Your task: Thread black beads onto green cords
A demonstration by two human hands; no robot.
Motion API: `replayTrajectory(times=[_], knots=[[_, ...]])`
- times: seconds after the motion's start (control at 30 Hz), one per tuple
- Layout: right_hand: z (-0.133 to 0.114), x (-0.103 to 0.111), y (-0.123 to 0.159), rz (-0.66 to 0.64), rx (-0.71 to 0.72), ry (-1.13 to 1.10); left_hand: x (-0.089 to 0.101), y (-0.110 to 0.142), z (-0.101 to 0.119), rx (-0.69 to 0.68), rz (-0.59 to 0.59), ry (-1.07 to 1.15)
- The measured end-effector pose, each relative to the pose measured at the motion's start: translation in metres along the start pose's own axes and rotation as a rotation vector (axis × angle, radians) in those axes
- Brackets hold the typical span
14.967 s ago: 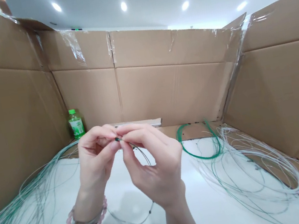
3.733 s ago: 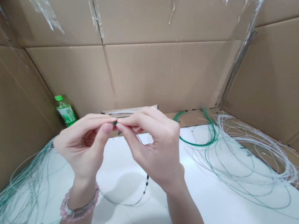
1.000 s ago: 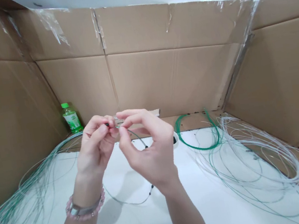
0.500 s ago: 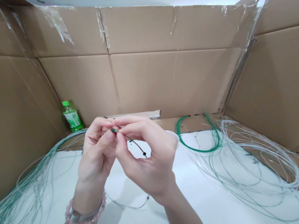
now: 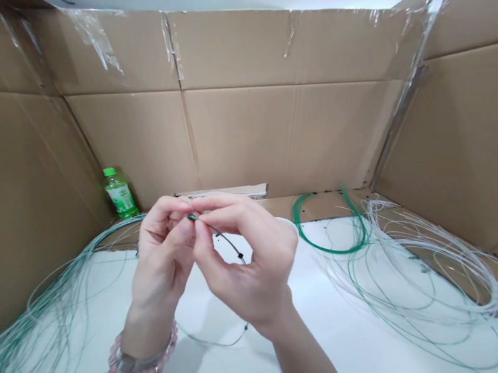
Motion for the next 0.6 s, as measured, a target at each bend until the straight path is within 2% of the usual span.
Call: replayTrajectory(times=[0.3, 0.43, 0.6], knots=[[0.003, 0.001, -0.001, -0.069, -0.070, 0.007, 0.002, 0.002, 0.001, -0.031, -0.032, -0.086], [0.009, -0.003, -0.004, -0.182, -0.143, 0.038, 0.006, 0.001, 0.019, -0.119, -0.054, -0.293], [0.016, -0.008, -0.006, -0.277, -0.209, 0.041, -0.001, 0.005, 0.042, -0.249, -0.151, -0.520]])
Point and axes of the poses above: each hand's wrist, its own y-axis away from the middle knuckle, its own x-axis out of the back of the hand, z = x × y, the point moved 10 cm from there along -y, towards the middle knuckle, and after that the axes turned 6 degrees about -x, right-handed, at the moved point
